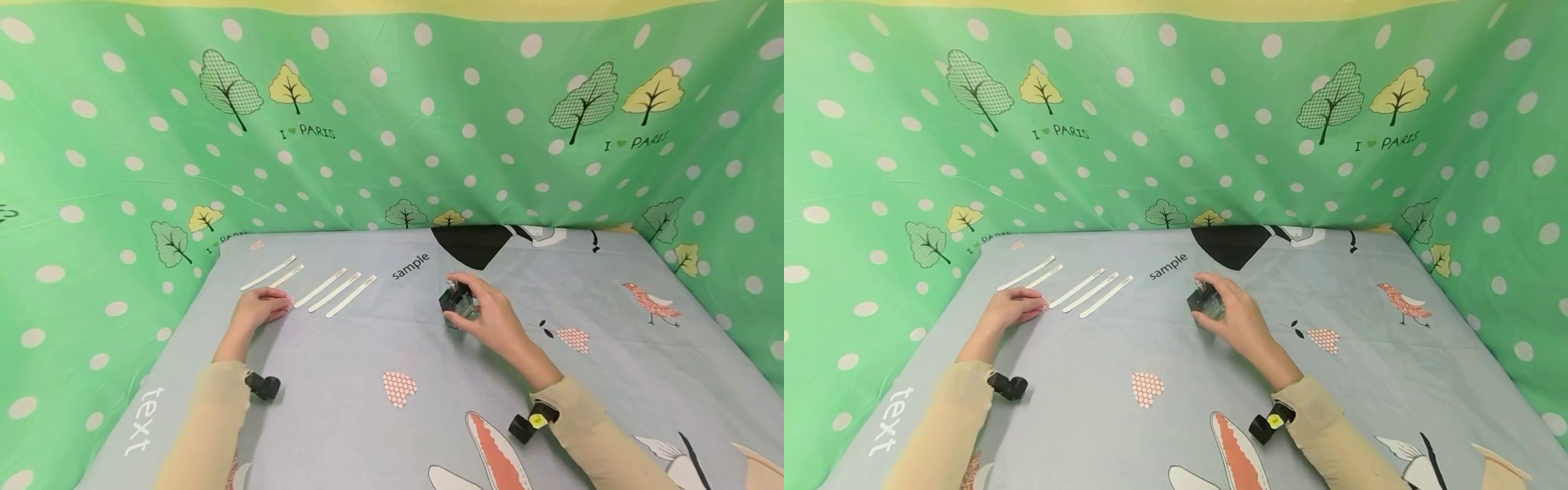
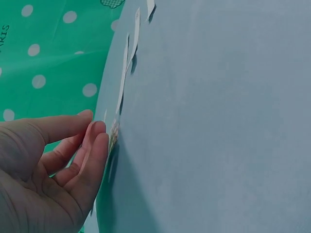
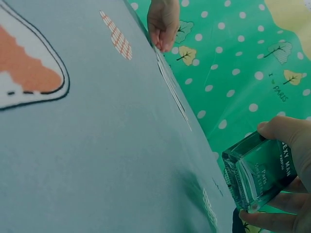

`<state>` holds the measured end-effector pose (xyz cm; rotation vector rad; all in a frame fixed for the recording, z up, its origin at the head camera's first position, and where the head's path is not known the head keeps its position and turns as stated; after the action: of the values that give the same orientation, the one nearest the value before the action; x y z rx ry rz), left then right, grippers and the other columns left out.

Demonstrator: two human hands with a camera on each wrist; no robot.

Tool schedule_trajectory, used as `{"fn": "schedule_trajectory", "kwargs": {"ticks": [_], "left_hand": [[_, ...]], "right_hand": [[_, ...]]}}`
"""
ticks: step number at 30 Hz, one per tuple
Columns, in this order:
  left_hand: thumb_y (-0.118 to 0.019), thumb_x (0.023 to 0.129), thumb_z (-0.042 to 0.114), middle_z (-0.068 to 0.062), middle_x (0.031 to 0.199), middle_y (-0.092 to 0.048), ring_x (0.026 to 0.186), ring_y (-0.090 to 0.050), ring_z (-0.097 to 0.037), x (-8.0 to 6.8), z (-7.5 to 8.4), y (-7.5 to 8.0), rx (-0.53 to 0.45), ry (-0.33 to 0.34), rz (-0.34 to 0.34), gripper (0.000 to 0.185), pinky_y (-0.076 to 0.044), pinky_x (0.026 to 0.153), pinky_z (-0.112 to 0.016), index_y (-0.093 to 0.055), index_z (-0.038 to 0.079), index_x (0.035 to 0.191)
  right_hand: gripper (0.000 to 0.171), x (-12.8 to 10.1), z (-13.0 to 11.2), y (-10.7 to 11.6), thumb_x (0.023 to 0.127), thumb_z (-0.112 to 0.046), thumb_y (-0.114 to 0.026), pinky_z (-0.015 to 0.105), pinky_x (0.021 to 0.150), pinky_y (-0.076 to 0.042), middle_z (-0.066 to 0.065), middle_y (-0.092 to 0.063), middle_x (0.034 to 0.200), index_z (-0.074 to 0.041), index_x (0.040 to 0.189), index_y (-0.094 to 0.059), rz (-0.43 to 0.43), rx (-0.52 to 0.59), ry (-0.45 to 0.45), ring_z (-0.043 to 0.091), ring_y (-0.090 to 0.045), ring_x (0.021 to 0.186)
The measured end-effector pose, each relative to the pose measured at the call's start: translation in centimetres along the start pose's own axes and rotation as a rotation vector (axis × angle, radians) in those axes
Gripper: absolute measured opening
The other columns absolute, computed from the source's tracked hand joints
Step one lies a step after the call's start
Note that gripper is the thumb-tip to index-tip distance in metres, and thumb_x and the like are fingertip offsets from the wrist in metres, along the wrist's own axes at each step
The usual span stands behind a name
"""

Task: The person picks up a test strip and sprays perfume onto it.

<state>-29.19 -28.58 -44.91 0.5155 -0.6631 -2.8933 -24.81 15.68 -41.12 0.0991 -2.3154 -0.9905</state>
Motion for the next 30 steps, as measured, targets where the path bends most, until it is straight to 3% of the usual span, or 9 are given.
{"fn": "schedule_trajectory", "kwargs": {"ticks": [19,30], "left_hand": [[-0.068,0.094,0.014,0.015,0.077,-0.062,0.072,-0.062,0.005,0.2,-0.7,2.9,0.033,-0.014,0.076,0.039,-0.059,0.072,-0.015,-0.058,-0.009,0.124],[-0.068,0.093,0.018,0.013,0.079,-0.060,0.071,-0.061,0.003,0.4,-1.4,4.5,0.053,0.000,0.257,0.037,-0.056,0.068,-0.012,-0.061,-0.001,0.124]], "right_hand": [[0.065,-0.1,0.1,0.0,0.081,-0.021,-0.084,0.040,0.070,-0.061,0.012,-0.065,0.131,-0.021,0.138,-0.053,-0.002,-0.005,-0.009,0.029,-0.067,0.111],[0.065,-0.1,0.2,0.1,0.081,-0.022,-0.084,0.040,0.072,-0.062,0.011,-0.064,0.132,-0.022,0.138,-0.052,-0.006,0.003,-0.016,0.029,-0.066,0.114]]}}
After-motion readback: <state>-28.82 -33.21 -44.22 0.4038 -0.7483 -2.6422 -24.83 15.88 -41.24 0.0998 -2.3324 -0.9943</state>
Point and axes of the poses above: each hand's wrist, its own x-axis towards the middle knuckle, its own y-axis out of the back of the hand, z = x × y, the point moved 5 cm from there along x, towards the middle knuckle
